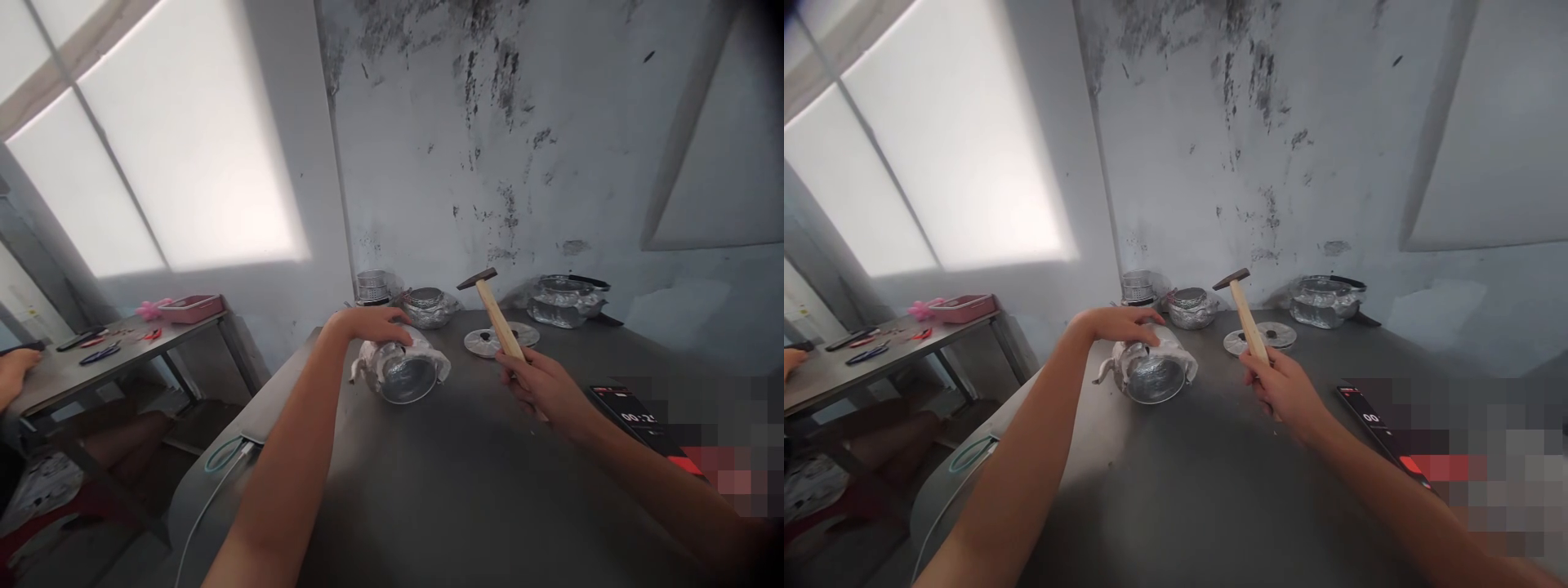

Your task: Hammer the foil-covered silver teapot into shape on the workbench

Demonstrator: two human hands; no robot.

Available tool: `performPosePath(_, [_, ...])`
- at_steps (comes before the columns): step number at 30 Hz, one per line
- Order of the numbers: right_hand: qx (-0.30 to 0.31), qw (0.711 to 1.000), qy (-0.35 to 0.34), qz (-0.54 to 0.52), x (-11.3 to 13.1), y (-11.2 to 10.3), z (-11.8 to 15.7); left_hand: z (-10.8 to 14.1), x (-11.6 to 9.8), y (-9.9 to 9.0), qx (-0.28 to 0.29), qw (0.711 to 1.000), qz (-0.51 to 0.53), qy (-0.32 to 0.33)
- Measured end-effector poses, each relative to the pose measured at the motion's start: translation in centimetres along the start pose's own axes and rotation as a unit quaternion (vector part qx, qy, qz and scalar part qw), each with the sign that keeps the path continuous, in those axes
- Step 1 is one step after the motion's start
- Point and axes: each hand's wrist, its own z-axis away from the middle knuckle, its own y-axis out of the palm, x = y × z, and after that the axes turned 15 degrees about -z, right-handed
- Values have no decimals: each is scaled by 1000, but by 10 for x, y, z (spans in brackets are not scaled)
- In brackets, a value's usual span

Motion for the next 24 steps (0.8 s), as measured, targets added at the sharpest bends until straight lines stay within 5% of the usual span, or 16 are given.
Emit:
performPosePath(12, [2, 1000, 12, 6, -10, -6, -9, -5, 9, 1, 67, 995, -49, 53])
performPosePath(16, [3, 1000, 11, 8, -10, -6, -9, -11, 26, 8, 4, 997, 77, 7])
performPosePath(19, [2, 1000, 7, 2, -10, -5, -8, -17, 45, 19, -77, 952, 294, -27])
performPosePath(24, [0, 1000, 7, -7, -8, -2, -5, -18, 73, 44, -67, 907, 416, -25])
